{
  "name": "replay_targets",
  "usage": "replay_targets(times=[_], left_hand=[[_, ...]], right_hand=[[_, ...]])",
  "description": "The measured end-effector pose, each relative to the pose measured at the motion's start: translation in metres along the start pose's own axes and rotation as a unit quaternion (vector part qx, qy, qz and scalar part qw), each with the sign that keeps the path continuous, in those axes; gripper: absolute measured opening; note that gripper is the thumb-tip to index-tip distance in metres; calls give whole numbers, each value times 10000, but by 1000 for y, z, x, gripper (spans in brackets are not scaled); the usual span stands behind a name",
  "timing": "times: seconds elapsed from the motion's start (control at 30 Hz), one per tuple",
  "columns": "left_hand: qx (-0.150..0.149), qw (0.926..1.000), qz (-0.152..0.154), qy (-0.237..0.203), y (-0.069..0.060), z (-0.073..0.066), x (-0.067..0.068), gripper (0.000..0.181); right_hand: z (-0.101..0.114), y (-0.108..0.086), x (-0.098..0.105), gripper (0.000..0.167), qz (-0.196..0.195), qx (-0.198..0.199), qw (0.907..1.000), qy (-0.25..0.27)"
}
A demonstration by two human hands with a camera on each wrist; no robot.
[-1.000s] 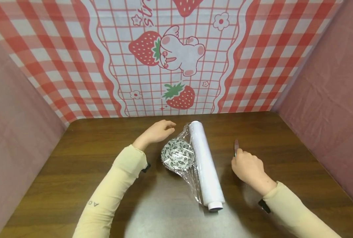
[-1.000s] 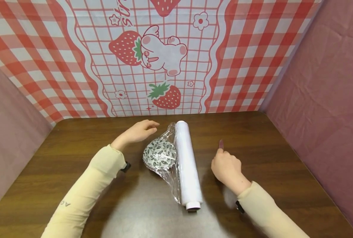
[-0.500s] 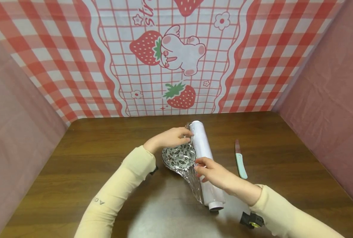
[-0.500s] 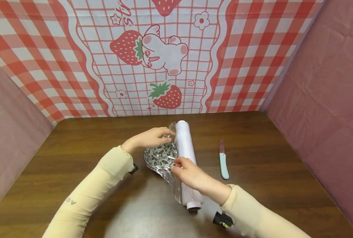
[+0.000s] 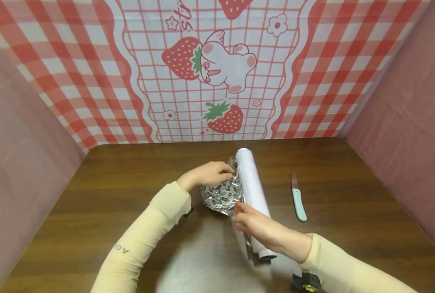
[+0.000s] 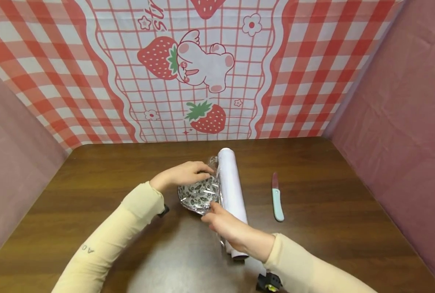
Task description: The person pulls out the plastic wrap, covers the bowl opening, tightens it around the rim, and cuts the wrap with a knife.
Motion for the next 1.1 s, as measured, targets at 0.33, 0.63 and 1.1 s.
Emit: replay_targets(times=[0.33, 0.63, 1.1], left_hand=[[319, 9992, -185, -129, -20, 14, 8, 35], [813, 9939, -627, -404, -45, 38, 19, 35], [1572, 9787, -1106, -721, -66, 51, 18, 39]], right_hand=[[0, 9, -8, 72, -184, -4, 9997, -170], [6, 25, -6, 69, -88, -24, 9999, 56], [11, 60, 4, 62, 12, -559, 9966, 611]])
Point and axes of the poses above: each hand's wrist, its own y-axis towards the middle knuckle, its own x-axis out of the back of the hand, z = x × y, the point moved 6 cm from there along y, towards the middle knuckle, and after that the axes turned 13 degrees about -z, right-handed, at the moved point
